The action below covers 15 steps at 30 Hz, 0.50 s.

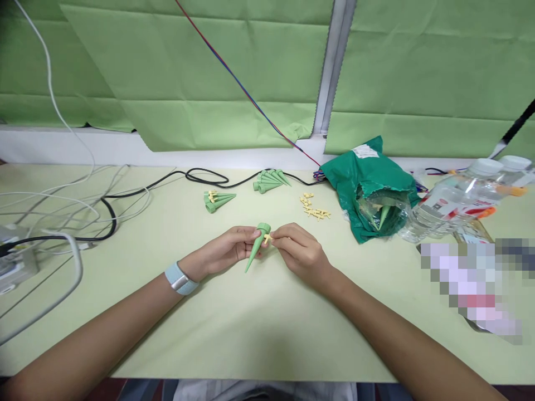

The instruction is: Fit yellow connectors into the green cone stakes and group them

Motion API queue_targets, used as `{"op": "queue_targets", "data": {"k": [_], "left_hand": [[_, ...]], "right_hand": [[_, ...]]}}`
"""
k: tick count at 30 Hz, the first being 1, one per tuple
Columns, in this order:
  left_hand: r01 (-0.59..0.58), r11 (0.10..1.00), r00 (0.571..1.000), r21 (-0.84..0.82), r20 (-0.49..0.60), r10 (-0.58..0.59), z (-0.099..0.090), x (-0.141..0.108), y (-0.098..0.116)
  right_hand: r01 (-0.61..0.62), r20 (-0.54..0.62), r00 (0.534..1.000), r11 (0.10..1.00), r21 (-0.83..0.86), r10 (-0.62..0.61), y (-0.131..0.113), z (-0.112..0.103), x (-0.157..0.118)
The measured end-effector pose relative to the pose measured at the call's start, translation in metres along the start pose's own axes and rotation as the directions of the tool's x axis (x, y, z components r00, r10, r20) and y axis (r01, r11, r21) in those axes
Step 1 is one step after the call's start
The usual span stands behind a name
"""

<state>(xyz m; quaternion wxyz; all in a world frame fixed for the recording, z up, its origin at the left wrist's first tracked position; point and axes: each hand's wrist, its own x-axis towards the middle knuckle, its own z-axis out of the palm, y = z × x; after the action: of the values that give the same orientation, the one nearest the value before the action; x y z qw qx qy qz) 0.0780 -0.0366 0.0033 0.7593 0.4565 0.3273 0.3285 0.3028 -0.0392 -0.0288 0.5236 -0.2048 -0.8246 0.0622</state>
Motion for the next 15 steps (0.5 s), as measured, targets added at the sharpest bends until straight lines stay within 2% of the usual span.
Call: {"op": "queue_targets", "data": {"k": [4,9,12,15], "left_hand": [[0.052,0.997,0.998,-0.057,0.028,-0.05,0.0,0.002,0.0],[0.066,0.994,0.998,-0.091,0.019,-0.065,-0.001,0.001,-0.001],[0.024,0.995,1.0,-0.092,0.001,-0.024,0.001,0.0,-0.002],[-0.053,0.996,0.998,-0.071,-0.034,0.051,0.006,-0.001,-0.004]], "right_hand": [[0.041,0.03,0.999,0.997,-0.058,-0.039,0.002,-0.002,-0.001],[0.012,0.039,0.999,0.998,-0.055,-0.01,-0.002,-0.004,-0.002],[-0.096,0.019,0.995,0.995,0.001,0.096,-0.007,-0.005,0.0],[-0.275,0.001,0.961,0.959,0.073,0.276,-0.01,-0.005,0.004]]}}
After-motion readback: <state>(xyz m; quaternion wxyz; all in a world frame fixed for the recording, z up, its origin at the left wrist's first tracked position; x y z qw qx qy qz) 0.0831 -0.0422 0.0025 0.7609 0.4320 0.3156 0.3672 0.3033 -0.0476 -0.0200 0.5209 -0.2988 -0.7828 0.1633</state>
